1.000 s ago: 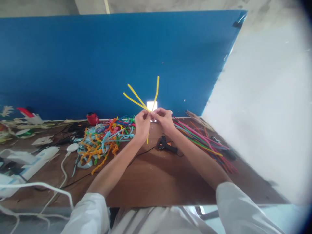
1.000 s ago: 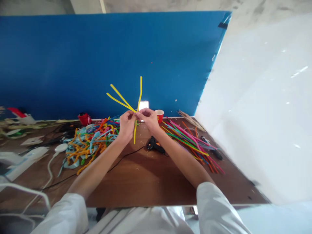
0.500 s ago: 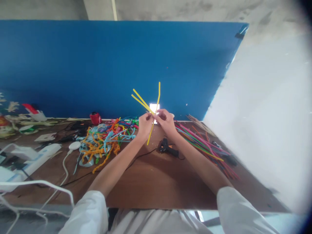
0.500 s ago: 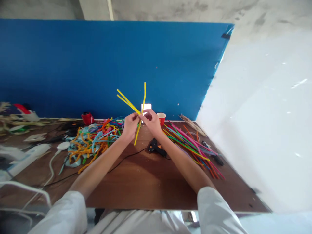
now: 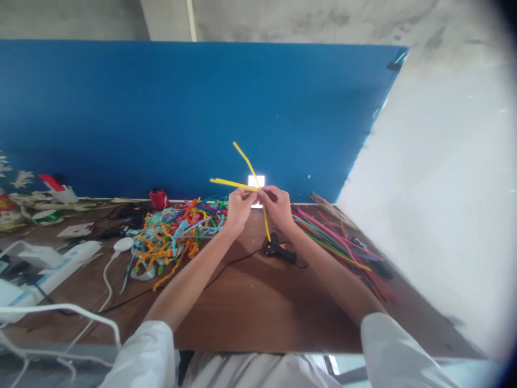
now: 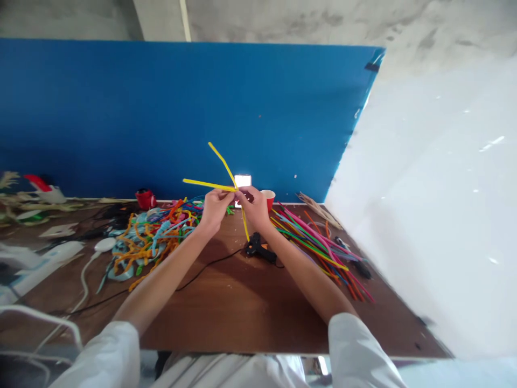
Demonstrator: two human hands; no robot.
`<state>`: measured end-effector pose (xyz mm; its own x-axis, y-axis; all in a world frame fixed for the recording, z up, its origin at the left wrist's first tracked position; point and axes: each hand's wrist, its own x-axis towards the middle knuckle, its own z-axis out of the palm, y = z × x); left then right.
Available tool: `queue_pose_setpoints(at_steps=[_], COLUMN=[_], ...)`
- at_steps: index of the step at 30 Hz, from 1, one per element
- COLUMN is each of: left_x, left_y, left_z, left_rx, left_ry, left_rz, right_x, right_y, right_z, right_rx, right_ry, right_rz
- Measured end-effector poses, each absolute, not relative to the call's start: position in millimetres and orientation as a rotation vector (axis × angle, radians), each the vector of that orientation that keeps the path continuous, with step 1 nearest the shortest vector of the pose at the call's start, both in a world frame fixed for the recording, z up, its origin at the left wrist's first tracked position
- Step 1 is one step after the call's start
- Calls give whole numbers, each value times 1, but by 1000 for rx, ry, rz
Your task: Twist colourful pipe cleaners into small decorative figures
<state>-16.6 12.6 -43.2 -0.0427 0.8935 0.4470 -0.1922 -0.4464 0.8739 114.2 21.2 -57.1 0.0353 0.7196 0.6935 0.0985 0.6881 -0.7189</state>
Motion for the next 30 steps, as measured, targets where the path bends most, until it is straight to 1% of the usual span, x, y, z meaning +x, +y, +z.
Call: queue_pose_setpoints(at_steps=[4, 10, 17, 22, 26, 30], left_x=[-22, -38, -41, -40, -39, -35], left_y=[14, 10, 5, 9, 13, 15], left_z=[-35, -16, -7, -11, -17, -22], left_rx=[1363, 1372, 1469, 1437, 1418, 1345], left_ry=[749, 692, 715, 716, 729, 729], left_rz=[1521, 1360, 1298, 1324, 1424, 1503], right_x=[119, 126, 124, 122, 119, 115], right_y=[22, 18, 22, 21, 17, 16], right_z=[-52, -40, -43, -44, -42, -46], right_rx=[-709, -672, -655, -681, -695, -693], right_ry=[-1516, -1521, -1503, -1472, -1512, -1578], right_rz=[602, 810, 790, 814, 709, 697])
